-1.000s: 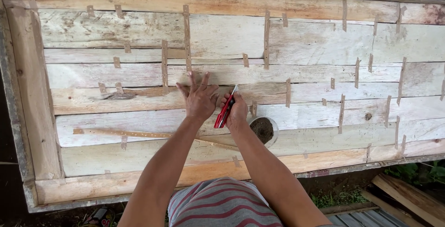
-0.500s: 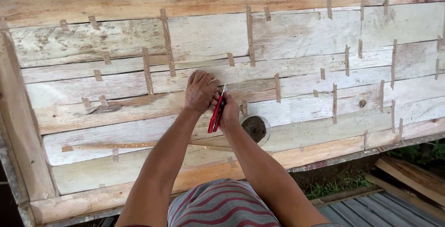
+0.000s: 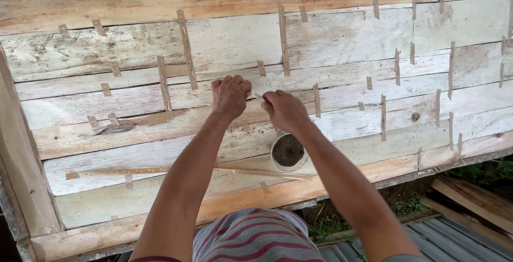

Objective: Applying small strips of adhesive tape to a wooden panel using a utility knife for cutting and a wooden guide for measuring.

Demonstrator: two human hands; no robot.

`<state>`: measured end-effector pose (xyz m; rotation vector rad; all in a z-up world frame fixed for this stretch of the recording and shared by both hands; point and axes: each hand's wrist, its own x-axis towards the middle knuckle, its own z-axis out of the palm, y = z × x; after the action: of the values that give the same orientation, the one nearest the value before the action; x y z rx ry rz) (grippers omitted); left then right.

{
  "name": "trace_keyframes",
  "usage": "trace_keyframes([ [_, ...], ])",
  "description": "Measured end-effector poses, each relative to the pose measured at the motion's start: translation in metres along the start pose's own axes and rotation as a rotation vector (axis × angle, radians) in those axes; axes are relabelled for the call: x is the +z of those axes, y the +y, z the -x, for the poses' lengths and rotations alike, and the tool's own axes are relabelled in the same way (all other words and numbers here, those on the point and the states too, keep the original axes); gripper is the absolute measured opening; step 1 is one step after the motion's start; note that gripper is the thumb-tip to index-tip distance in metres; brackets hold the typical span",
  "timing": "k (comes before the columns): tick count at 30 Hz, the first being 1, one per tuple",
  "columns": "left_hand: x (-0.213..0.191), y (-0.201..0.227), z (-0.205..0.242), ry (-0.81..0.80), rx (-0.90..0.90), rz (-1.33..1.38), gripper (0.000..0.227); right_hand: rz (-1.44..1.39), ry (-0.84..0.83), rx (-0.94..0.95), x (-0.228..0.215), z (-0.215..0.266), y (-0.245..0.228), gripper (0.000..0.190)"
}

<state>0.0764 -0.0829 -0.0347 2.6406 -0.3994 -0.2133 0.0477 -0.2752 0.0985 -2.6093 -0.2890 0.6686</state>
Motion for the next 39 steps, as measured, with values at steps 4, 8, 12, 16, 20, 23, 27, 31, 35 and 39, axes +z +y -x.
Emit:
trace_keyframes([
  [4, -0.003, 0.002, -0.005, -0.024, -0.026, 0.013, 0.011, 0.401, 0.043, -0.228, 0.029, -0.016, 0.051, 0.023],
  [8, -0.005, 0.002, -0.004, -0.072, -0.055, -0.001, 0.009, 0.434, 0.090, -0.282, 0.037, -0.020, 0.054, 0.023],
  [12, -0.011, 0.004, -0.004, -0.079, -0.037, -0.004, 0.008, 0.463, 0.095, -0.293, 0.030, -0.020, 0.052, 0.021],
  [16, -0.009, 0.006, -0.002, -0.044, -0.050, 0.037, 0.012, 0.445, 0.118, -0.304, 0.027, -0.018, 0.055, 0.022],
  [20, 0.014, -0.003, -0.005, -0.048, -0.126, 0.099, 0.008, 0.418, 0.106, -0.230, 0.021, -0.011, 0.062, 0.023],
  [23, -0.016, 0.003, -0.012, -0.035, -0.245, 0.217, 0.004, 0.348, 0.090, -0.143, 0.020, -0.016, 0.072, 0.022],
  [27, -0.056, 0.022, -0.013, 0.139, -0.412, 0.630, 0.007, -0.125, 0.125, -0.026, 0.002, -0.008, 0.044, 0.034],
  [31, -0.076, 0.062, 0.005, 0.224, -0.607, 1.023, 0.009, -0.567, 0.182, 0.221, 0.014, -0.011, 0.022, 0.047],
  [35, -0.105, 0.111, 0.034, 0.329, -0.760, 1.704, 0.019, -1.104, 0.249, 0.250, 0.010, -0.001, -0.028, 0.026],
  [39, -0.120, 0.128, 0.074, 0.309, -0.871, 1.882, 0.018, -0.880, 0.241, 0.260, 0.024, 0.018, -0.043, 0.010],
])
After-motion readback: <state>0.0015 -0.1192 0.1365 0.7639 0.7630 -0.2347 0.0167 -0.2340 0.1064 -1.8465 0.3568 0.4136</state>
